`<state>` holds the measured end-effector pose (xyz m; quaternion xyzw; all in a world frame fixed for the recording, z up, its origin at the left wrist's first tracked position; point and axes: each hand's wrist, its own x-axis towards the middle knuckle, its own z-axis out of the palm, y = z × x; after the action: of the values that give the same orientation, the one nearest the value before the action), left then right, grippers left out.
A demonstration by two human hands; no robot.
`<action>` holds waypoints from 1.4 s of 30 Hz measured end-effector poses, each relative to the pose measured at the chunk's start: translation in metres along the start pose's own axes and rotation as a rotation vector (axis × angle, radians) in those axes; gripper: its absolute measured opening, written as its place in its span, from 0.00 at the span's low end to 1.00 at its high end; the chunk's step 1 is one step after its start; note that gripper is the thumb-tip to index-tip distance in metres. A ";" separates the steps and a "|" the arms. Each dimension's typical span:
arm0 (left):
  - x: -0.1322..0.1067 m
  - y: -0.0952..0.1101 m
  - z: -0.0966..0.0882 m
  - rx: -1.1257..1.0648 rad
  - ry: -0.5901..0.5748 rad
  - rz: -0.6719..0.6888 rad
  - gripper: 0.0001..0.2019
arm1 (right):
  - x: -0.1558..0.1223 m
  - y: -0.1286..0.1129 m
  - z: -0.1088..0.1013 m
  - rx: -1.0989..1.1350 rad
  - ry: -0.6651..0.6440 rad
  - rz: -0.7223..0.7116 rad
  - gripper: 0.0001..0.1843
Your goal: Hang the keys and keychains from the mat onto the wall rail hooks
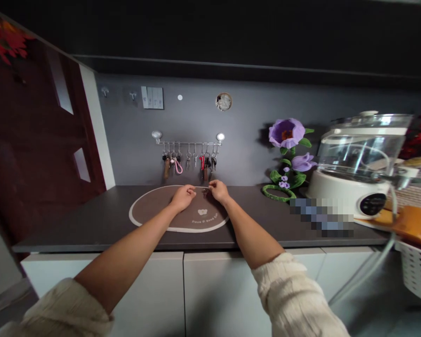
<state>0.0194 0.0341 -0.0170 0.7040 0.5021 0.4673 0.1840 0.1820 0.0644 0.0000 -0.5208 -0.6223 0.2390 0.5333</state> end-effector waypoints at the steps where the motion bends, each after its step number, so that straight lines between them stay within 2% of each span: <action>1: 0.000 0.000 0.000 -0.006 -0.004 -0.007 0.12 | 0.000 0.002 0.001 -0.052 -0.005 -0.017 0.06; 8: 0.001 -0.001 0.000 0.004 -0.027 -0.038 0.13 | 0.002 0.002 0.006 -0.358 -0.074 -0.148 0.06; 14: 0.003 -0.006 0.001 0.051 -0.030 -0.051 0.14 | 0.001 -0.003 0.006 -0.709 -0.237 -0.223 0.09; 18: 0.005 -0.009 0.002 0.040 -0.027 -0.053 0.15 | 0.001 -0.004 0.005 -0.757 -0.241 -0.259 0.10; 26: 0.003 -0.008 0.000 0.013 -0.014 -0.062 0.15 | 0.000 -0.003 0.004 -0.563 -0.246 -0.270 0.08; 31: 0.002 -0.005 0.000 -0.007 0.001 -0.069 0.15 | 0.000 0.000 0.003 -0.278 -0.262 -0.190 0.08; 36: 0.001 -0.003 -0.001 -0.044 -0.001 -0.067 0.14 | -0.004 -0.004 0.003 0.087 -0.343 -0.112 0.11; 39: -0.001 0.001 -0.002 -0.071 0.004 -0.057 0.14 | -0.006 -0.007 0.002 0.248 -0.327 -0.072 0.11; 42: -0.001 0.003 -0.003 -0.076 0.020 -0.046 0.12 | -0.005 -0.009 0.002 0.319 -0.270 -0.075 0.11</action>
<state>0.0182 0.0309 -0.0141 0.6801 0.5020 0.4887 0.2162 0.1765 0.0572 0.0049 -0.3694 -0.6613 0.3822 0.5293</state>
